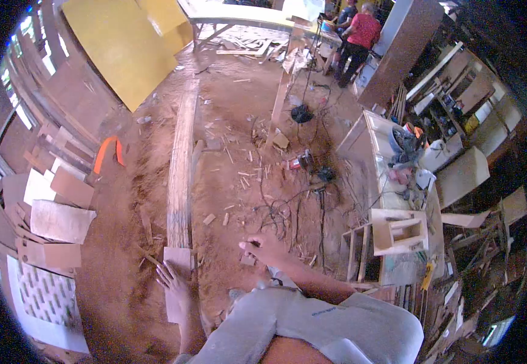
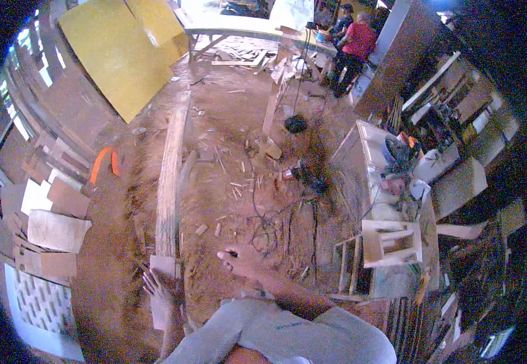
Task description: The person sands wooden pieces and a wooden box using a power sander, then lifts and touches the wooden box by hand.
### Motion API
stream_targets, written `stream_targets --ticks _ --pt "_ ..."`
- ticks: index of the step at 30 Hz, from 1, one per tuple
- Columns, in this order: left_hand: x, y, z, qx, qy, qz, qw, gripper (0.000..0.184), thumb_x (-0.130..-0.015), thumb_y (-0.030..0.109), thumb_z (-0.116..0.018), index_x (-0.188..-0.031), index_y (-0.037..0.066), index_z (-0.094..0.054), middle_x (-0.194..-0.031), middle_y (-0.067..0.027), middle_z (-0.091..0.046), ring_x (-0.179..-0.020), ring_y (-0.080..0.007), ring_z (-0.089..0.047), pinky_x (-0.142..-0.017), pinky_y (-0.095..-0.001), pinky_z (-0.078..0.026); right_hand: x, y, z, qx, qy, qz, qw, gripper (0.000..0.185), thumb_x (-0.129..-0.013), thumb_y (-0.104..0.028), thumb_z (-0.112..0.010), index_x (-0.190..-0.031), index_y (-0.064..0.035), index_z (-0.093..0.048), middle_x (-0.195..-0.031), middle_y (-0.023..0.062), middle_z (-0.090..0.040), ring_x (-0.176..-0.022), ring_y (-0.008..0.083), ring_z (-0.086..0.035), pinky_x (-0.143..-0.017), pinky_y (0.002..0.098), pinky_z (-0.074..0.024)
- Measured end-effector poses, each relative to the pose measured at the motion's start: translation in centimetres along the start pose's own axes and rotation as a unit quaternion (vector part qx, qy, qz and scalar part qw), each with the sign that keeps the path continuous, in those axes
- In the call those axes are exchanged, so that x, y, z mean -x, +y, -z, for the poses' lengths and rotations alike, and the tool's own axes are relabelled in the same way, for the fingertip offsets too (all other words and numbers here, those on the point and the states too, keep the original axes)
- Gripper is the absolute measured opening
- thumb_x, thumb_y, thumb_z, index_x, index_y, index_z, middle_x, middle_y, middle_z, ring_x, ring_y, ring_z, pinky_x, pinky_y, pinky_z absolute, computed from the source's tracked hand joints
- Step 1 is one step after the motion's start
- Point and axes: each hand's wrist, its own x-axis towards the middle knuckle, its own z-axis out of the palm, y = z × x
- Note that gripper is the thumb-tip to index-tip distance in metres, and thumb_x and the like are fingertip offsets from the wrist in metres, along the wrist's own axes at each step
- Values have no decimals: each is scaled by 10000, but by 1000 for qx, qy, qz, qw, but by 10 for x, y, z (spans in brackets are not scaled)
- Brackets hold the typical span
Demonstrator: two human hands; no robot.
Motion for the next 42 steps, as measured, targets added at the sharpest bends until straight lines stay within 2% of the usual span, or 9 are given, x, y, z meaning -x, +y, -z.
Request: stream_targets --ticks 5,12,16,22,25,27,31,34,42 --pt "2 1 14 44 0 -8 999 1168 -815 700 -683 -1650 37 -206 -1690 -267 -211 -1577 -417 -185 -1281 -570 -126 10 18 -6 8 18 -9 1000 331 -961 -405 -713 -996 -85 -788 -764 54 -757 -696 167 -728 -679 337 -561" --pt "2 19 56 66 -62 -4 996 1090 -909 578 -666 -1658 29 -96 -1691 -317 -117 -1581 -449 -119 -1290 -569 -124 5 7 -9 -3 -32 18 999 352 -962 -396 -731 -941 -47 -774 -732 50 -733 -679 146 -699 -671 339 -546" --pt "12 12 25 68 17 1 998 1148 -748 535 -759 -1644 50 -230 -1689 -277 -201 -1583 -425 -153 -1284 -590 -90 -1 8 4 -18 -50 48 997 356 -966 -388 -731 -908 -38 -759 -729 57 -718 -687 150 -687 -673 341 -532" --pt "29 33 34 31 -10 58 998 1127 -762 514 -726 -1654 65 -205 -1701 -255 -188 -1596 -407 -114 -1284 -597 -67 -18 5 54 -87 -94 55 990 347 -962 -385 -730 -926 -42 -767 -777 72 -739 -724 170 -702 -703 342 -548" --pt "24 45 40 25 -22 80 996 1150 -734 420 -769 -1660 75 -181 -1706 -258 -159 -1595 -414 -110 -1284 -596 -68 -34 29 75 -28 -5 180 983 335 -949 -373 -743 -932 -40 -773 -758 66 -738 -685 163 -694 -687 346 -554" --pt "27 45 35 34 -9 92 995 1184 -701 341 -811 -1662 82 -170 -1707 -263 -144 -1594 -419 -107 -1284 -594 -73 -28 27 105 -47 -51 96 993 354 -945 -397 -739 -956 -45 -777 -818 85 -753 -723 206 -706 -717 369 -557" --pt "27 46 33 52 -23 107 993 1209 -694 343 -827 -1665 92 -151 -1708 -255 -152 -1598 -410 -84 -1284 -589 -67 -32 55 131 -37 -19 54 998 389 -932 -419 -743 -1017 -42 -785 -912 120 -767 -826 244 -722 -803 392 -565" --pt "24 50 37 46 -39 119 991 1213 -699 343 -823 -1667 92 -136 -1712 -248 -143 -1599 -408 -81 -1284 -586 -58 -28 65 138 -34 42 82 995 393 -929 -429 -744 -895 -38 -775 -701 79 -706 -688 180 -692 -667 350 -535" --pt "25 36 31 43 -31 89 995 1221 -710 454 -841 -1660 101 -161 -1675 -242 -232 -1548 -422 -217 -1249 -591 -201 -18 77 120 26 87 92 992 410 -907 -433 -771 -918 -24 -791 -851 152 -751 -758 274 -734 -745 375 -559"
